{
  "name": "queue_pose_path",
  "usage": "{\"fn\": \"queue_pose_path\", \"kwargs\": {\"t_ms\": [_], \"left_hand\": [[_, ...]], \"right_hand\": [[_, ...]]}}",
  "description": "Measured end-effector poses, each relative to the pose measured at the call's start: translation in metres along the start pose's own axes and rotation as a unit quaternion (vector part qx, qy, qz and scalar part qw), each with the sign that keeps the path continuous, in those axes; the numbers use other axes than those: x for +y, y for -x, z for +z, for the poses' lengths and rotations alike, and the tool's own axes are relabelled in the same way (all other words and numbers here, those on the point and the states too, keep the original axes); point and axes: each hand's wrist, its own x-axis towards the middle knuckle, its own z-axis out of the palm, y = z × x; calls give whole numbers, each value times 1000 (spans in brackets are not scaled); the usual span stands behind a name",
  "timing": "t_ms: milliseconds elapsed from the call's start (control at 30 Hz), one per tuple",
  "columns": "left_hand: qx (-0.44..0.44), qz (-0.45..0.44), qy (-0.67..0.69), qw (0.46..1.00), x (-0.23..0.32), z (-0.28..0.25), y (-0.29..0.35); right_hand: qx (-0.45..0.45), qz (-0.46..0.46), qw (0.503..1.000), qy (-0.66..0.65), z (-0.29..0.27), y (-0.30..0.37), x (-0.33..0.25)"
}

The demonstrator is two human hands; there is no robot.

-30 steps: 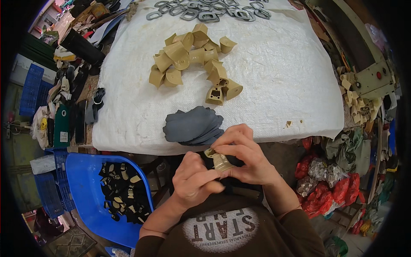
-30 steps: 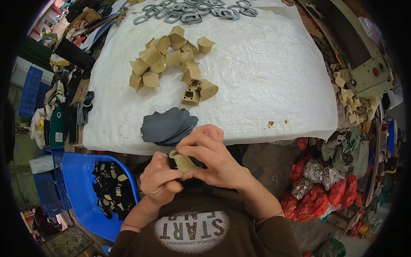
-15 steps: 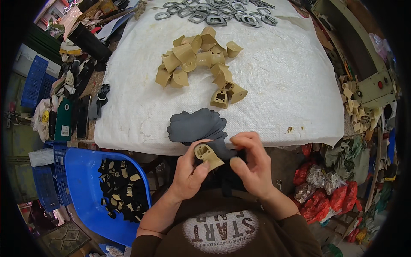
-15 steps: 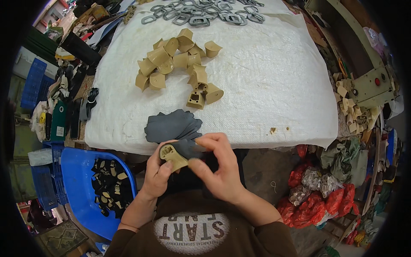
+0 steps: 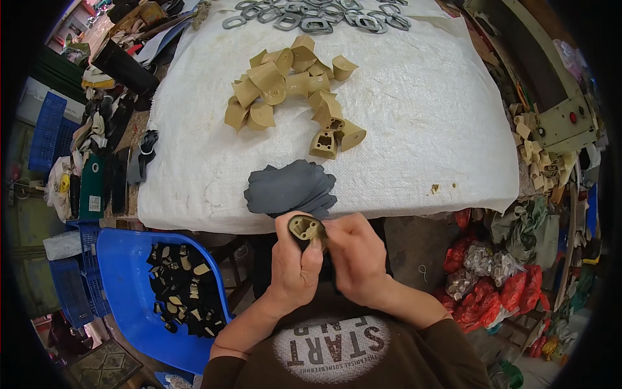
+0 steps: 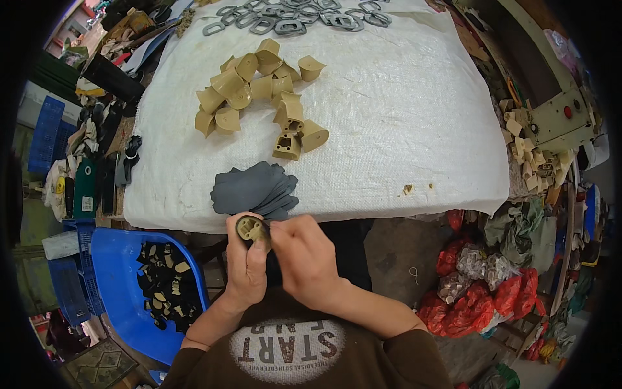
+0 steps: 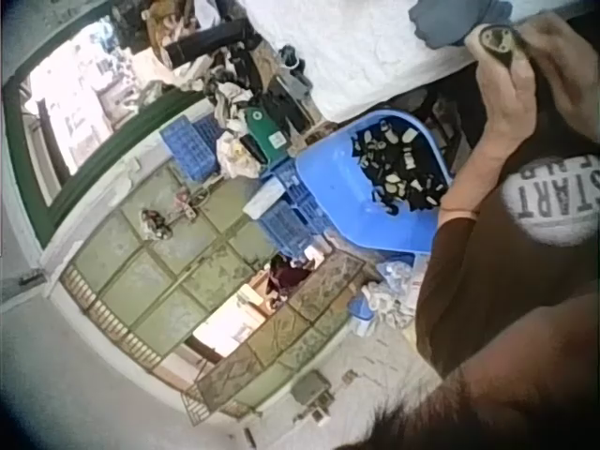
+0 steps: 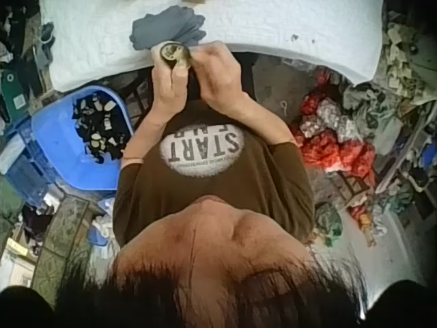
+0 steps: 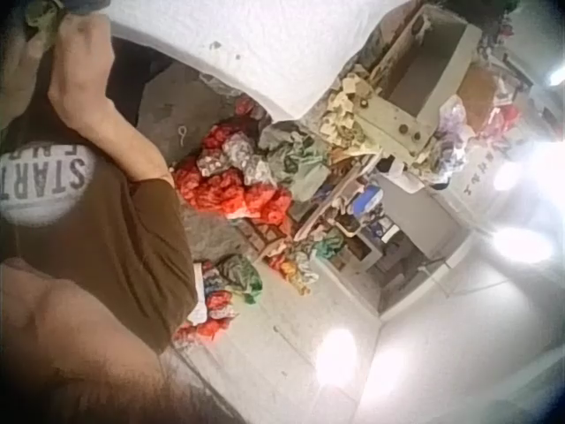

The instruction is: The recorder is seen assembling shoe components, specifically attaching a small plastic or rubber part to a larger leather or fabric shoe upper piece.

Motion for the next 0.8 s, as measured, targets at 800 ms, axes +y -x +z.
{"fn": "queue_pose_path", "kwargs": {"t_ms": [800], "left_hand": [[-183, -87, 193, 960, -1, -5, -2]], "right_hand": [[-226, 167, 911, -303, -34, -24, 36]]}}
